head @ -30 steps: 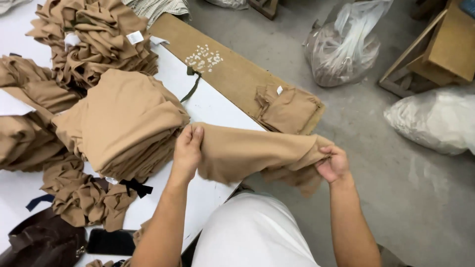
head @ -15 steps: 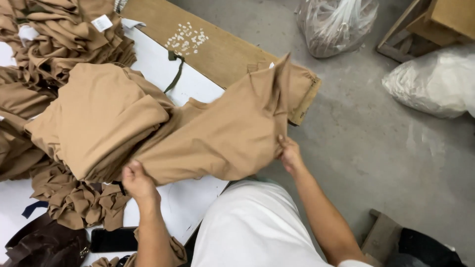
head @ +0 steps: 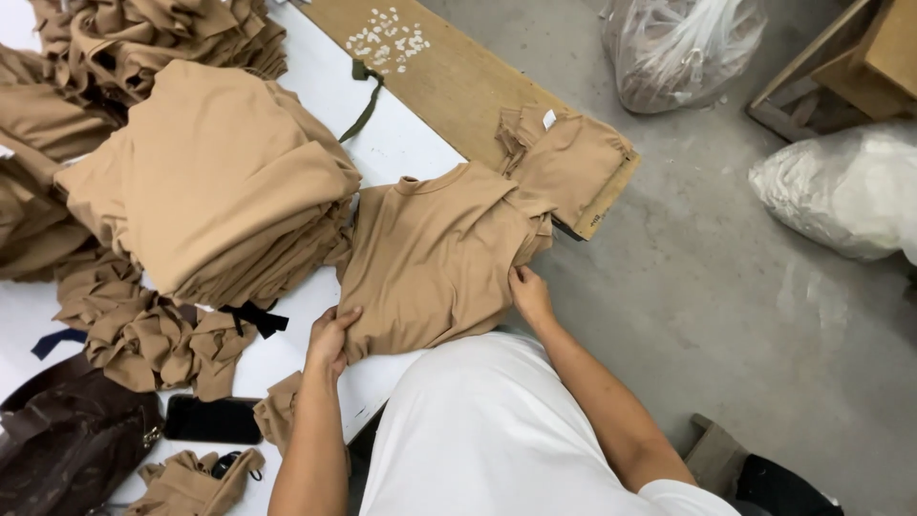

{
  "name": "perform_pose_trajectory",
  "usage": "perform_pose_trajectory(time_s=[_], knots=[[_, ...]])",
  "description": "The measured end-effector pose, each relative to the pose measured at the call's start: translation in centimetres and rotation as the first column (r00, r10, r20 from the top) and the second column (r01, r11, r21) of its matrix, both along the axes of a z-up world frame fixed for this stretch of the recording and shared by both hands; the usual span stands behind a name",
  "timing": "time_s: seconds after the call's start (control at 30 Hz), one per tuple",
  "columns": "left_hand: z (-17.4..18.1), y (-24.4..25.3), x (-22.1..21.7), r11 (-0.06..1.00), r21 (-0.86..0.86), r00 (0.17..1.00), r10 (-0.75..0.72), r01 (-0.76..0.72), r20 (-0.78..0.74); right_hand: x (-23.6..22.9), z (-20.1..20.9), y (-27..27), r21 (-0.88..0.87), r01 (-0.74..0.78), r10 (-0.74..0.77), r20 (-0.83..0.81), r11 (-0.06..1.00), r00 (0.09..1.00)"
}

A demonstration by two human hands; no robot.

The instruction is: Folding tan-colored t-shirts on a white workbench in a factory setting.

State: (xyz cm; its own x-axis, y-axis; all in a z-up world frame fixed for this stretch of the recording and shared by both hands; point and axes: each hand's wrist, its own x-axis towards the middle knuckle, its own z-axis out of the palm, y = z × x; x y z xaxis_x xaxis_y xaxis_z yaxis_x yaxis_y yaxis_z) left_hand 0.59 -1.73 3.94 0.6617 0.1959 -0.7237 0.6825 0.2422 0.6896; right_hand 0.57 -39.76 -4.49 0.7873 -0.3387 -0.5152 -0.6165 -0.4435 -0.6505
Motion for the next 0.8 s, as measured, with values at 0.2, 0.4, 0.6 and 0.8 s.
perform_pose_trajectory(time_s=[0.2,0.4,0.6,0.8], knots=[[2.4,-1.4,1.6,0.983,-0.173,0.996,0.053,-0.065,-0.068,1.2,-0.4,-1.8,-0.067,0.009,-0.009,-0.002,0.998,1.0],[1.9,3.2,2.6,0.98,-0.012,0.918,0.189,-0.197,0.348,2.4,2.2,-11.1,0.442,0.459,-0.61,0.306,0.771,0.731],[8.5,4.2,2.7,0.94,-0.23,0.847,0.33,-0.253,0.417,1.3,14.0,-15.0,0.629,0.406,-0.712,0.364,0.664,0.601],[10.7,4.2,0.9,0.944,-0.28,0.846,0.289,-0.174,0.449,-0.4,28.1,-8.4,-0.238,-0.205,0.189,-0.086,0.95,0.978]])
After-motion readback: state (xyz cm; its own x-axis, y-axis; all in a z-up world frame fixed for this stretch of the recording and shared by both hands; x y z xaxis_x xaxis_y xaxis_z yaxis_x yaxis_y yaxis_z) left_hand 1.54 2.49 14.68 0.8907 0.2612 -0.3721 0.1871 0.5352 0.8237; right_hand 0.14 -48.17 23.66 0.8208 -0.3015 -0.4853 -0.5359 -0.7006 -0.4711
